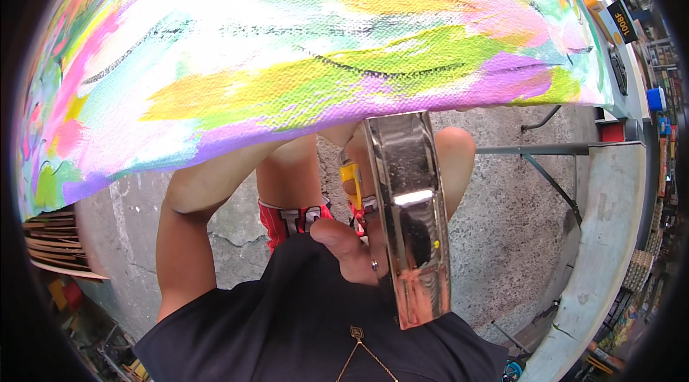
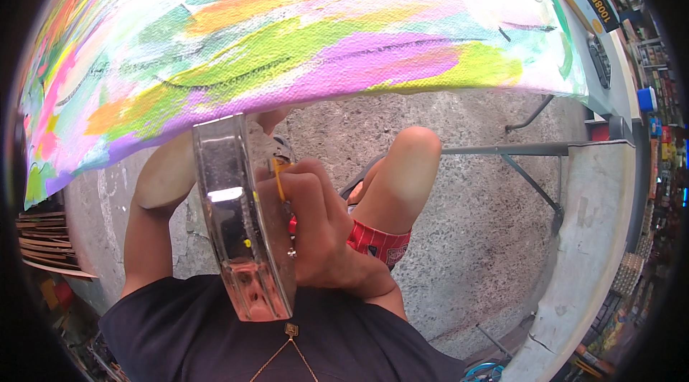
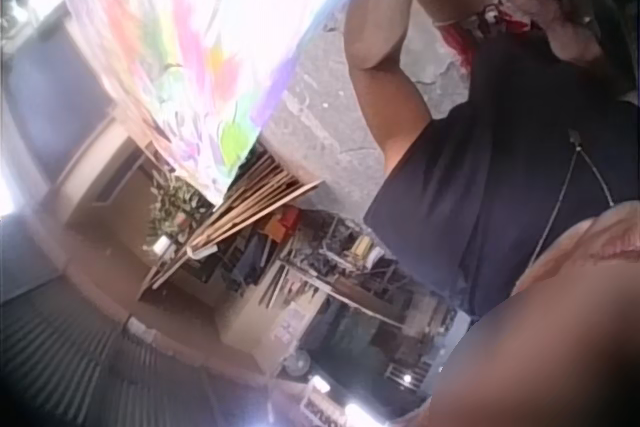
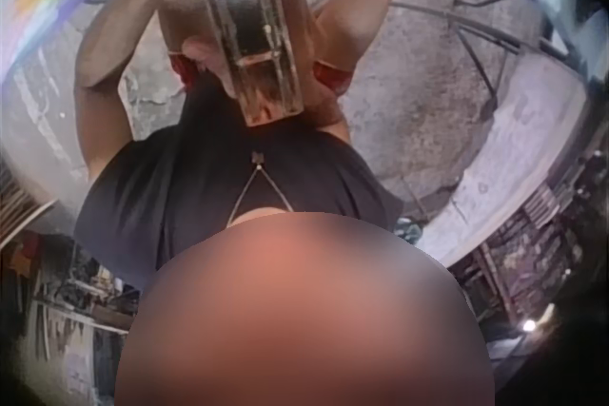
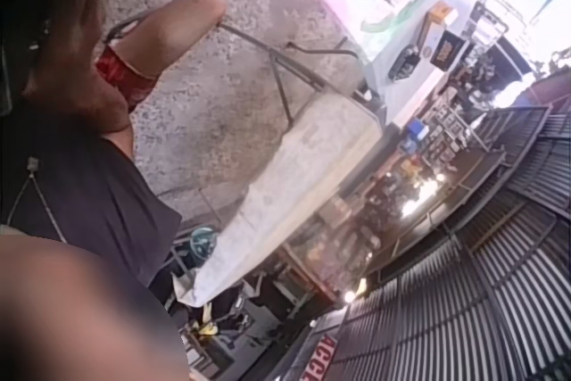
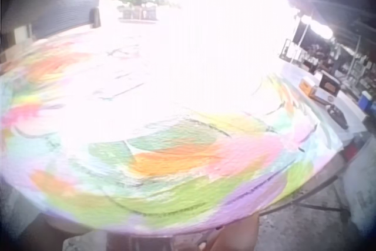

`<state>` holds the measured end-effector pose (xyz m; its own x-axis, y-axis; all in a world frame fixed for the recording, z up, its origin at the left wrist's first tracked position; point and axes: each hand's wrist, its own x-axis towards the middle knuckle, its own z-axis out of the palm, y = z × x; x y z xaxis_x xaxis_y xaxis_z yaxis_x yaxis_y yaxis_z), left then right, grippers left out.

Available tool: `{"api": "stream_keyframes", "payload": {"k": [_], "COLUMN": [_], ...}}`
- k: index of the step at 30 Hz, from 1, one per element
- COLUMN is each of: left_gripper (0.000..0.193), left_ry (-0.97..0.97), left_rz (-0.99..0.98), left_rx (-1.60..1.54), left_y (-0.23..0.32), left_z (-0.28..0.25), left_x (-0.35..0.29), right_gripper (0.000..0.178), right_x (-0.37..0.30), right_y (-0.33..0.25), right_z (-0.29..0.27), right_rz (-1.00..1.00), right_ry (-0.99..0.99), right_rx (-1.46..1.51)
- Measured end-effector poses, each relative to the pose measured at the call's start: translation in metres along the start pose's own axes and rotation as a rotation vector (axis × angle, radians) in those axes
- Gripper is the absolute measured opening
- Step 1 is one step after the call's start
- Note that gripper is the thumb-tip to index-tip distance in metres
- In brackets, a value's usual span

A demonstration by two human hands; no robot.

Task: The person staples the edge of a colorful canvas to a table using a handheld stapler. They repeatedly position staples along the canvas edge and press the stapler to secure it.

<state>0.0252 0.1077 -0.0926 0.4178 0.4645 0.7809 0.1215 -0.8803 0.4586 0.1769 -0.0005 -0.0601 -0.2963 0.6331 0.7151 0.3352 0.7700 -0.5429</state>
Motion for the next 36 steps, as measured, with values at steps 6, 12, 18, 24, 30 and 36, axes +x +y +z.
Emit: {"api": "stream_keyframes", "payload": {"k": [6, 12, 18, 24, 30, 36], "left_gripper": [0.036, 0.036, 0.037, 0.037, 0.038, 0.035], "left_ry": [-0.006, -0.012, -0.027, -0.021, 0.084, 0.273], "left_rz": [0.005, 0.002, 0.003, -0.017, -0.096, -0.309], "left_rx": [-0.016, -0.021, -0.042, -0.039, -0.038, 0.004], "left_y": [-0.003, -0.006, -0.009, -0.007, -0.004, 0.029], "left_z": [0.000, -0.001, -0.001, -0.004, -0.004, 0.013], "left_x": [-0.002, -0.002, -0.002, -0.007, -0.004, 0.002], "right_gripper": [0.035, 0.037, 0.036, 0.038, 0.035, 0.029], "right_x": [-0.002, 0.007, 0.008, -0.004, -0.026, -0.070], "right_y": [-0.004, 0.001, 0.019, 0.030, 0.003, 0.045], "right_z": [-0.001, -0.003, 0.001, 0.017, -0.015, -0.026], "right_rz": [0.083, 0.158, 0.088, -0.137, 0.299, 0.377], "right_ry": [-0.024, -0.039, -0.003, 0.065, -0.002, 0.109], "right_rx": [0.027, 0.186, 0.135, -0.010, 0.122, -0.007]}}
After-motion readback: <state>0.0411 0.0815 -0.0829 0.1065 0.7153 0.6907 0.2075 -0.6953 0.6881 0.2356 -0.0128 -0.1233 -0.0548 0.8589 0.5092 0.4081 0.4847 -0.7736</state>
